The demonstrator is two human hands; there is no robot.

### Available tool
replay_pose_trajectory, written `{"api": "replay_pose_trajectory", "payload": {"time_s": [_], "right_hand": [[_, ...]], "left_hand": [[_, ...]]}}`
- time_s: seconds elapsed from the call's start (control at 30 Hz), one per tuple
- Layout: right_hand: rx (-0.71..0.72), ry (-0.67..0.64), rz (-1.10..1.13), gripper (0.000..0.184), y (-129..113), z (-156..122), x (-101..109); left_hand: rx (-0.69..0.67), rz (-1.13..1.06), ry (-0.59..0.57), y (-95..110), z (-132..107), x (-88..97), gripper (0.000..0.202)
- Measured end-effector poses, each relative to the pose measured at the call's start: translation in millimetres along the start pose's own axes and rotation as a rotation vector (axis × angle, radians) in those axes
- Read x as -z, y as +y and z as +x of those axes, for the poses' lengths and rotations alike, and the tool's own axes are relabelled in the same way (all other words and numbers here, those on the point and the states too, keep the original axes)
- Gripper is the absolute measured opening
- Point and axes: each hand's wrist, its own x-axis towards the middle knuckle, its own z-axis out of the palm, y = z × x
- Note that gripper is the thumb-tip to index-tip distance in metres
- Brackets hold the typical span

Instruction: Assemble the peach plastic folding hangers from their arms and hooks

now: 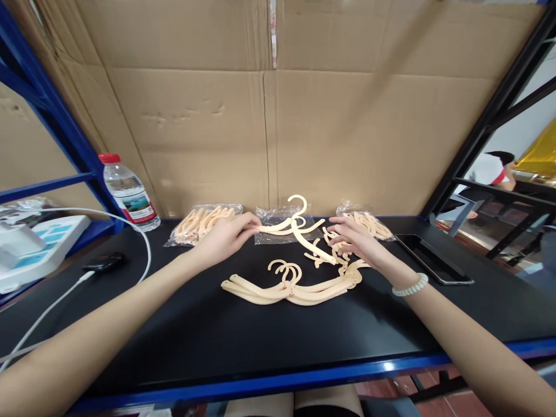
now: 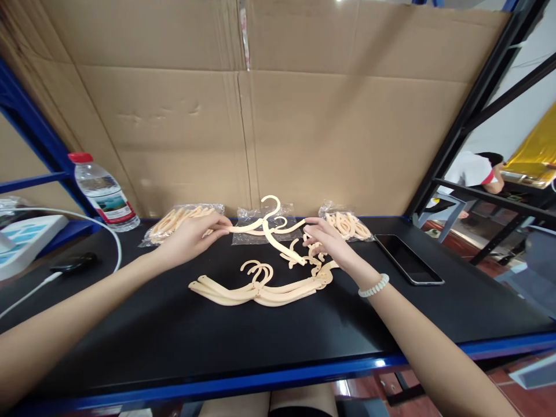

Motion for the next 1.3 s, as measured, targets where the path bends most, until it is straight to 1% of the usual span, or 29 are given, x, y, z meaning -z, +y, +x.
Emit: {"api": "replay_pose_trajectory", "payload": {"time_s": [0.13, 0.2, 0.23, 0.3, 0.37, 0.43, 0.5, 0.53, 0.57, 0.6, 0.67, 0.77, 0.83, 0.87, 0.93, 1.0, 1.1, 1.17, 1.23, 1.3], "right_hand": [[-0.067, -0.298, 0.022, 0.051, -2, -6, -5], [-0.055, -0.435, -0.03, 0.05, -4, -9, -7], [-0.034, -0.48, -0.078, 0.046, -4, -11, -9], [0.021, -0.5, -0.174, 0.037, -6, -14, -12], [0.073, -0.466, -0.208, 0.032, -8, -16, -16], [0.107, -0.414, -0.201, 0.032, -10, -18, -19], [0.131, -0.389, -0.19, 0.034, -12, -21, -23], [0.136, -0.386, -0.186, 0.035, -12, -22, -26], [0.139, -0.388, -0.182, 0.036, -13, -24, -28], [0.142, -0.395, -0.182, 0.036, -13, -25, -30], [0.154, -0.425, -0.196, 0.035, -12, -28, -35], [0.181, -0.496, -0.23, 0.034, -12, -33, -40], [0.186, -0.53, -0.251, 0.033, -12, -36, -42], [0.192, -0.536, -0.267, 0.032, -11, -37, -43], [0.21, -0.529, -0.307, 0.03, -11, -39, -45], [0.216, -0.516, -0.345, 0.029, -10, -41, -46], [0.212, -0.521, -0.363, 0.03, -10, -41, -45], [0.228, -0.508, -0.346, 0.031, -11, -38, -41], [0.251, -0.424, -0.311, 0.035, -14, -32, -32], [0.26, -0.252, -0.314, 0.036, -15, -24, -20]], "left_hand": [[0.047, -0.068, 0.101, 6, -11, -6.7, 0.017], [0.067, -0.092, 0.145, 6, -14, -12.0, 0.017], [0.077, -0.106, 0.169, 6, -16, -14.8, 0.016], [0.098, -0.136, 0.213, 7, -19, -19.5, 0.016], [0.175, -0.262, 0.288, 10, -22, -22.4, 0.017], [0.304, -0.54, 0.406, 16, -22, -23.6, 0.022], [0.431, -0.927, 0.533, 24, -22, -24.6, 0.035], [0.477, -1.11, 0.567, 29, -21, -25.6, 0.042], [0.515, -1.271, 0.571, 34, -21, -27.1, 0.047], [0.547, -1.402, 0.542, 39, -21, -29.2, 0.05], [0.589, -1.556, 0.407, 50, -23, -34.6, 0.05], [0.567, -1.591, 0.208, 65, -26, -43.3, 0.047], [0.535, -1.555, 0.129, 72, -28, -47.6, 0.043], [0.53, -1.536, 0.112, 74, -28, -49.2, 0.039], [0.55, -1.508, 0.121, 76, -29, -51.5, 0.029], [0.588, -1.492, 0.159, 76, -29, -52.9, 0.021], [0.629, -1.468, 0.184, 74, -29, -52.8, 0.019], [0.635, -1.442, 0.188, 72, -30, -51.5, 0.018], [0.618, -1.417, 0.201, 69, -32, -49.9, 0.016], [0.602, -1.394, 0.218, 66, -33, -48.4, 0.014]]}}
